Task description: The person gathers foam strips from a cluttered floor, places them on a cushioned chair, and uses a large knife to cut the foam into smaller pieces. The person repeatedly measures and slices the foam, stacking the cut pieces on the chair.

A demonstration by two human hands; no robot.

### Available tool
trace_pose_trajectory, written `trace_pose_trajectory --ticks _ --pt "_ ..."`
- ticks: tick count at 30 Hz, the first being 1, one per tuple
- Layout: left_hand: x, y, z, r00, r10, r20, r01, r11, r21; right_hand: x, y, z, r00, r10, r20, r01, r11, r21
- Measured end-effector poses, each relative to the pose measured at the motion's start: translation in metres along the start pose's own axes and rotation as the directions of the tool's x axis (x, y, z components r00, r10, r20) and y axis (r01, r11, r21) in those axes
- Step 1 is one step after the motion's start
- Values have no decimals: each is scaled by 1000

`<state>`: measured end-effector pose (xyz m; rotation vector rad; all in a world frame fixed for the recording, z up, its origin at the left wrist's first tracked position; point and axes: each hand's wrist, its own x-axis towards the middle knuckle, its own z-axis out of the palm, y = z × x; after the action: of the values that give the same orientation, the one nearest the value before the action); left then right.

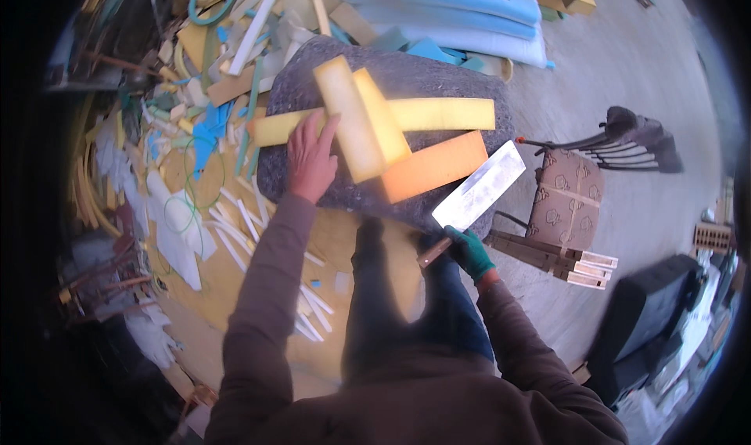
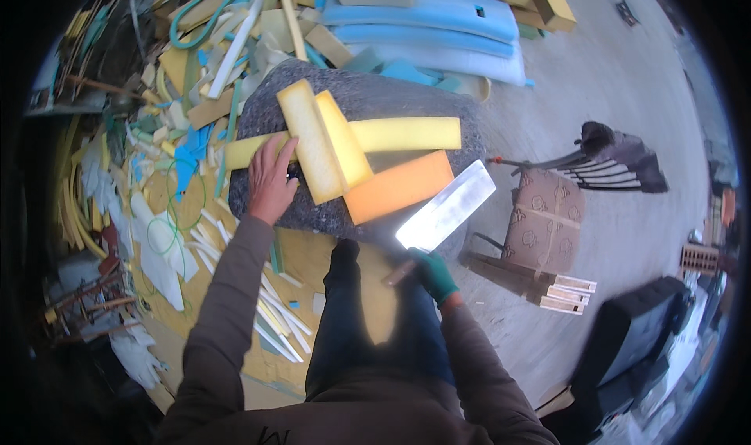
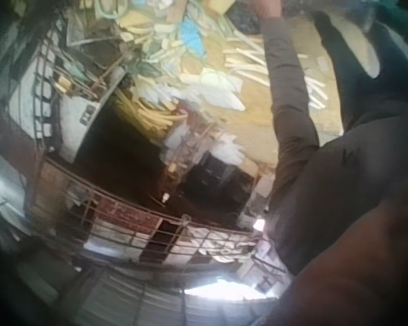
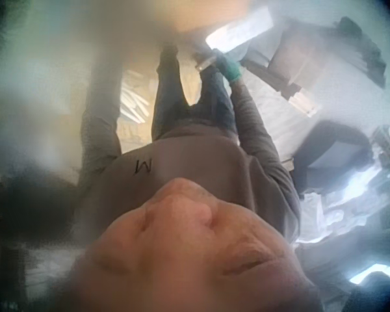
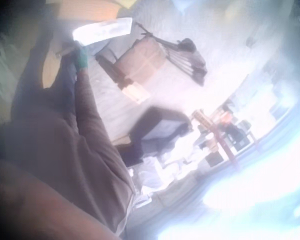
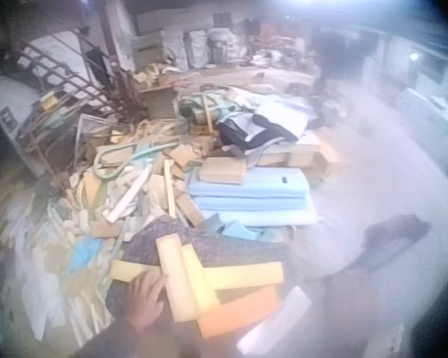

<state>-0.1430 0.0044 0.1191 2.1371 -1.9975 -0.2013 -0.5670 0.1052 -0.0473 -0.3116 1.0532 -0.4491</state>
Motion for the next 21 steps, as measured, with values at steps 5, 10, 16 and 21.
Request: trace_pose_trajectory --ticks 5,10,16,21 --pt "90 -16 3 800 562 211 -600 749 282 -25 11 21 970 -168 -178 188 977 102" --pt "124 -20 -19 727 611 314 -627 777 -61 -34 23 63 939 -223 -261 307 885 350" --pt "144 -12 12 654 670 351 -655 734 -180 -5 32 95 935 -101 -339 225 909 350" --pt "160 -6 33 605 681 412 -740 672 -23 11 32 77 893 -21 -450 82 990 117"
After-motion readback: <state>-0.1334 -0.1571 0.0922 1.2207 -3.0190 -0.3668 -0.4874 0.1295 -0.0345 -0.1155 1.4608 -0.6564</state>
